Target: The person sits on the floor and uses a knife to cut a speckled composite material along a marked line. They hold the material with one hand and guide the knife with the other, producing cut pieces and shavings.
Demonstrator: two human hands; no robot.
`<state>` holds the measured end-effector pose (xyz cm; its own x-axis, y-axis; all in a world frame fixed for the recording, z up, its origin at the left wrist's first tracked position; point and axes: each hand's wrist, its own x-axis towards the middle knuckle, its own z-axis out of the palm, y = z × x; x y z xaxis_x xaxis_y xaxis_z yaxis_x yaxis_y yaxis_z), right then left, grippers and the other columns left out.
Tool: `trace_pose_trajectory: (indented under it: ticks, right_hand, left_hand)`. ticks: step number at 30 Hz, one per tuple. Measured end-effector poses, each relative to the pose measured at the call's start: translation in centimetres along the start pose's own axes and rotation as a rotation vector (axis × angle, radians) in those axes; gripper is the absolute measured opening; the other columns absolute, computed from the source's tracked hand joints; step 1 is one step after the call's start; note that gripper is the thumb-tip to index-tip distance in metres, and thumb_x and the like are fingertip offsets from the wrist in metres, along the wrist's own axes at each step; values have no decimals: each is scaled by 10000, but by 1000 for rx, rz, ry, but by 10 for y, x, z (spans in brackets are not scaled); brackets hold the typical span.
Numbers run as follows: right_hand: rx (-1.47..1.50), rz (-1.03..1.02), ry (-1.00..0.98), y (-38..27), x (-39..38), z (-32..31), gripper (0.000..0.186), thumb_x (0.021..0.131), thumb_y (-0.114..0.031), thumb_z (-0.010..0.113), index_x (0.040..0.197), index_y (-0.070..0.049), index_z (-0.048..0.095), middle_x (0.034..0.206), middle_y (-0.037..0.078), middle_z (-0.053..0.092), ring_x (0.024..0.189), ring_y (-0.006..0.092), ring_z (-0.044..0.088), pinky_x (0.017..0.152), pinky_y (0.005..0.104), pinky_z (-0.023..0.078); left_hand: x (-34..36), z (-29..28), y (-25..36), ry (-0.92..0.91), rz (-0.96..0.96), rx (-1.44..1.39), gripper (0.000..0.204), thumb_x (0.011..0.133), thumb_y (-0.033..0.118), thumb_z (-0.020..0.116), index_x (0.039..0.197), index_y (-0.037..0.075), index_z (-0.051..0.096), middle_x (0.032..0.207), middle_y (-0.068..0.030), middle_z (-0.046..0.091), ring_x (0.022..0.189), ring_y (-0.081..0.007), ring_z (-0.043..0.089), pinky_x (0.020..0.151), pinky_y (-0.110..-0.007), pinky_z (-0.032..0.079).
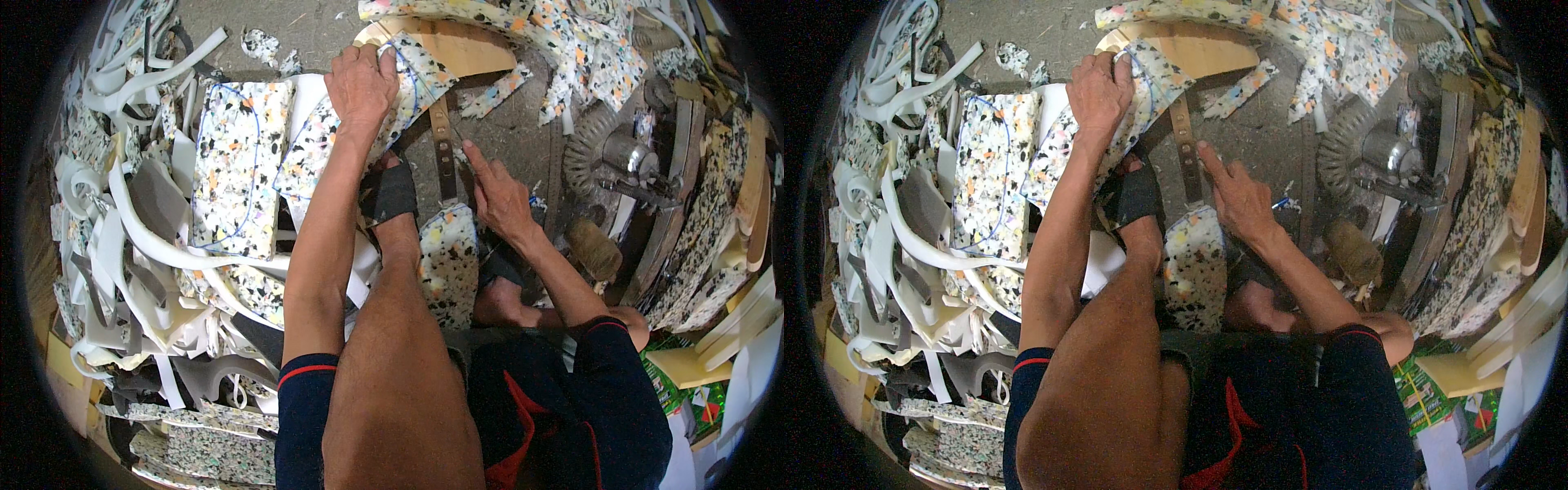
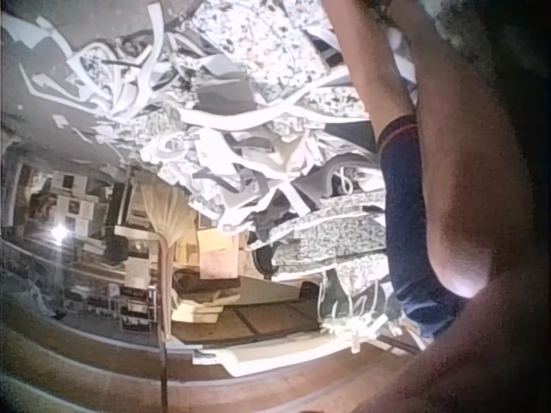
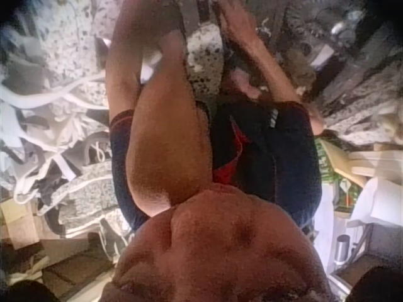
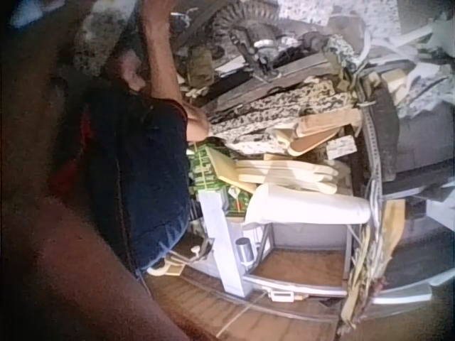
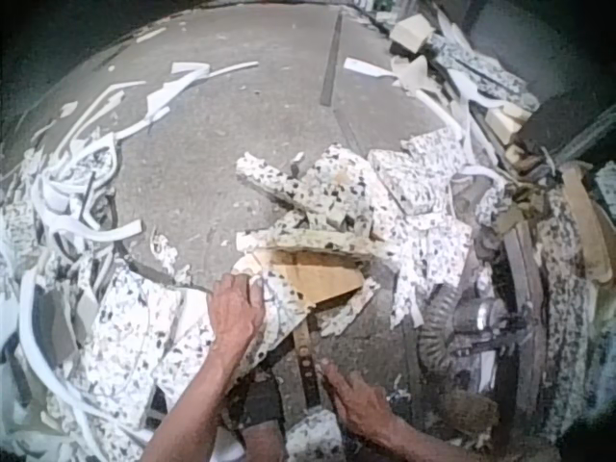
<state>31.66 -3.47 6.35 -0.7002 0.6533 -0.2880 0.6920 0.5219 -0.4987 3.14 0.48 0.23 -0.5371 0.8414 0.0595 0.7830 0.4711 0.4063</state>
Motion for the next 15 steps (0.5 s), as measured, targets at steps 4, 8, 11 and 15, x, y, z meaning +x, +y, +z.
trace_pose_trajectory:
  ticks: [4, 8, 11, 15]
  right_hand:
    - [-3, 14, -19, -1, -3, -1, 807, 909, -69, 619, 1606, -274, 270, 869, 145, 534, 641, 325, 594, 533, 444, 528]
    - [-20, 10, -42, -1, -1, -4, 797, 916, -75, 607, 1607, -270, 260, 888, 160, 556, 678, 355, 625, 555, 466, 538]
    - [5, 56, -77, -11, 16, -8, 824, 908, -23, 606, 1616, -254, 252, 874, 170, 570, 705, 375, 605, 590, 490, 508]
    - [-2, 64, -4, -23, 70, -8, 812, 912, -61, 608, 1609, -275, 250, 919, 192, 600, 744, 404, 625, 633, 516, 526]
  left_hand:
    - [0, 1, 0, 11, 5, 10, 403, 975, 417, 556, 1073, 65, 727, 1049, -150, 659, 1015, -359, 609, 853, -502, 463]
    - [-1, 2, -1, 12, 5, 13, 395, 977, 408, 555, 1077, 67, 729, 1058, -144, 662, 1024, -358, 605, 854, -500, 463]
    - [-3, 3, -4, 21, 11, 38, 387, 981, 398, 549, 1085, 72, 728, 1077, -135, 666, 1045, -355, 598, 865, -499, 461]
    - [0, -3, 5, -47, 9, 49, 379, 987, 389, 537, 1103, 80, 723, 1108, -122, 671, 1071, -349, 591, 891, -494, 457]
